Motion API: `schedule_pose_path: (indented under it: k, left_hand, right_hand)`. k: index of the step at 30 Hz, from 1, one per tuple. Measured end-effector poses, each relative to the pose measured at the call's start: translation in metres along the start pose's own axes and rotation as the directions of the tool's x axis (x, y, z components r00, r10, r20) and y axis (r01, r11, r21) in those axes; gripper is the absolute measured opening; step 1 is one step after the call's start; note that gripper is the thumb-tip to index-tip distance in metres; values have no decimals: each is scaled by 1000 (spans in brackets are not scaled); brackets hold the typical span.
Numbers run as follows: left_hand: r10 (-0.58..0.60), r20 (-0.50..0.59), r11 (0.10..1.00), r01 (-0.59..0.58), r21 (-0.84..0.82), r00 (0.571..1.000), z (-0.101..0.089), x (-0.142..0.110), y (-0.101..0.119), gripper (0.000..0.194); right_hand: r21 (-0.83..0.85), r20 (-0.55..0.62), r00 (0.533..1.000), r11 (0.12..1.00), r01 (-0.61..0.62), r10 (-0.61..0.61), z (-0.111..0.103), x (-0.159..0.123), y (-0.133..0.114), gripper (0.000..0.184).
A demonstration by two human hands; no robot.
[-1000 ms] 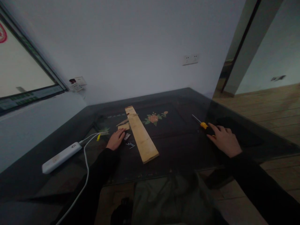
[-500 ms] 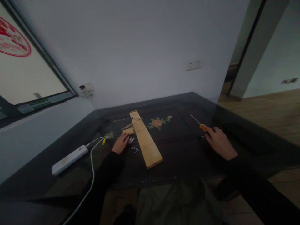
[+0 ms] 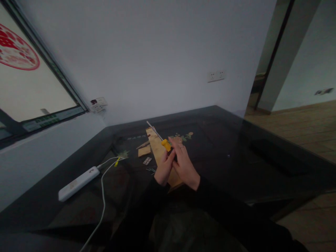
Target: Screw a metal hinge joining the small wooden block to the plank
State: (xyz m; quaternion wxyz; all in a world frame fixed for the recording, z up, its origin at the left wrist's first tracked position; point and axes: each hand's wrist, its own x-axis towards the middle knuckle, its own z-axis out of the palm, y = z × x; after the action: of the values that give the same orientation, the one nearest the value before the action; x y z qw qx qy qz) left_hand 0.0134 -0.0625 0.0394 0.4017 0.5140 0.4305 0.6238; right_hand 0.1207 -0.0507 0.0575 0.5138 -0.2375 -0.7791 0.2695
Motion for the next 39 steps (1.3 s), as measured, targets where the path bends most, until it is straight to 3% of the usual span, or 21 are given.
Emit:
schedule_pose_path:
  k: [2, 4, 6, 8, 10, 12, 14, 18, 24, 32, 39]
  left_hand:
    - [47, -55, 999, -46, 16, 997, 0, 5, -1, 38]
    - [82, -67, 996, -78, 52, 994, -12, 14, 4, 37]
    - [119, -83, 986, -108, 126, 989, -37, 27, 14, 40]
    - [178, -160, 930, -114, 348, 971, -73, 43, 22, 42]
    - [208, -228, 755, -8, 656, 951, -114, 59, 23, 38]
    - [198, -299, 534, 153, 831, 934, -153, 73, 15, 32]
    - [146, -366, 391, 287, 875, 919, -185, 83, 1, 28]
    - [134, -363, 223, 329, 918, 922, -222, 92, -29, 26]
    - [145, -350, 92, 340, 936, 925, -242, 97, -55, 37]
    - [177, -293, 157, 267, 951, 940, -249, 107, -72, 42]
    - [141, -295, 122, 279, 953, 945, -240, 117, -75, 44]
  right_hand:
    - [-52, 44, 999, 998, 24, -22, 6, 1, 0, 74]
    - [-93, 84, 996, 994, 49, -42, 2, 4, 3, 77]
    - [-128, 101, 993, 989, 71, -59, -10, 7, 11, 77]
    - [-154, 92, 994, 986, 69, -55, -27, 7, 27, 72]
    - [-184, 86, 996, 983, 19, -3, -44, 3, 49, 61]
    - [-223, 91, 992, 973, -61, 83, -59, -3, 72, 52]
    - [-254, 87, 986, 960, -119, 145, -69, -11, 90, 47]
    - [-263, 95, 982, 955, -135, 165, -73, -19, 103, 47]
    - [-274, 123, 981, 955, -114, 153, -67, -22, 96, 46]
    - [-271, 117, 980, 955, -124, 160, -65, -24, 100, 50]
    - [-277, 118, 971, 946, -168, 207, -64, -22, 104, 46]
